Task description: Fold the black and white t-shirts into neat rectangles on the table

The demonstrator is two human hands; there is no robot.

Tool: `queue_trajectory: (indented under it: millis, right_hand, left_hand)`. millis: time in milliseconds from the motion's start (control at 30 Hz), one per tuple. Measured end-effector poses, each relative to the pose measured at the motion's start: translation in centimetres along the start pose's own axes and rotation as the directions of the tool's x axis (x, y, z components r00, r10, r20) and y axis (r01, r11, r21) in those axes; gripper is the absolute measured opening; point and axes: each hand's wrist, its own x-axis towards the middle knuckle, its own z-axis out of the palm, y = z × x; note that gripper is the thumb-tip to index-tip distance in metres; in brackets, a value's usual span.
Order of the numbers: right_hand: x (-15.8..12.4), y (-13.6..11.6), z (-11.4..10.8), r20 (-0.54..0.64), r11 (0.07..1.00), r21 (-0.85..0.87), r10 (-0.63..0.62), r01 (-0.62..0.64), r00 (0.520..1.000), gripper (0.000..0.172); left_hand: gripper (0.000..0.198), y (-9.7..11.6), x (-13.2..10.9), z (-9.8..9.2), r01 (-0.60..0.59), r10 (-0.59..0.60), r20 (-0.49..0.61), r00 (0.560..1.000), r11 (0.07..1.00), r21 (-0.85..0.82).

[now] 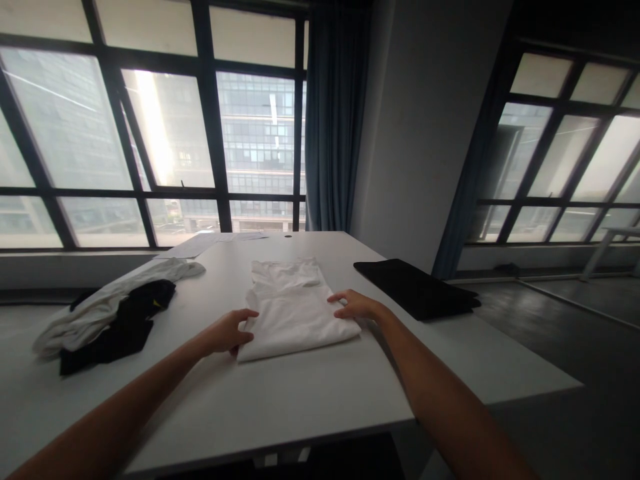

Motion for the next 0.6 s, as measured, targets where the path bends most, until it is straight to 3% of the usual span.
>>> queue_trajectory:
  millis: [133, 200, 300, 400, 500, 600]
  right_hand:
    - [-1.3, -0.1, -1.6, 0.263, 0.999, 0.036, -0.013, 0.004, 0.965, 0.058]
    - [-1.5, -0.1, -1.8, 0.281, 0.998, 0.054, -0.007, -0.008, 0.96, 0.056]
    - [-0.5, 0.0, -0.8, 0.077, 0.998, 0.052, 0.017, -0.021, 0.997, 0.058]
    - [1.2, 0.2, 1.1, -0.141, 1.0, 0.011, 0.011, -0.01, 0.99, 0.058]
    - [2.5, 0.2, 2.4, -0.273, 0.999, -0.05, -0.016, 0.002, 0.962, 0.064]
    - [2.7, 0.2, 2.3, -0.331, 0.998, -0.05, -0.049, 0.035, 0.942, 0.057]
  left_hand:
    - [0.08, 0.8, -1.6, -0.9, 0.023, -0.017, 0.157, 0.987, 0.999, -0.036]
    - [0.082, 0.5, -1.1, -1.4, 0.033, -0.03, 0.155, 0.988, 0.999, -0.017]
    - [0.077, -0.6, 1.2, -1.7, 0.028, -0.021, -0.059, 0.998, 0.993, 0.114]
    - [0.062, -1.8, 3.6, -1.2, -0.03, 0.102, -0.263, 0.959, 0.964, 0.264]
    - [0.045, -2.1, 4.7, -0.9, -0.102, 0.189, -0.325, 0.927, 0.959, 0.266]
    - [0.035, -1.7, 4.6, -1.1, -0.225, 0.23, -0.297, 0.927, 0.973, 0.049]
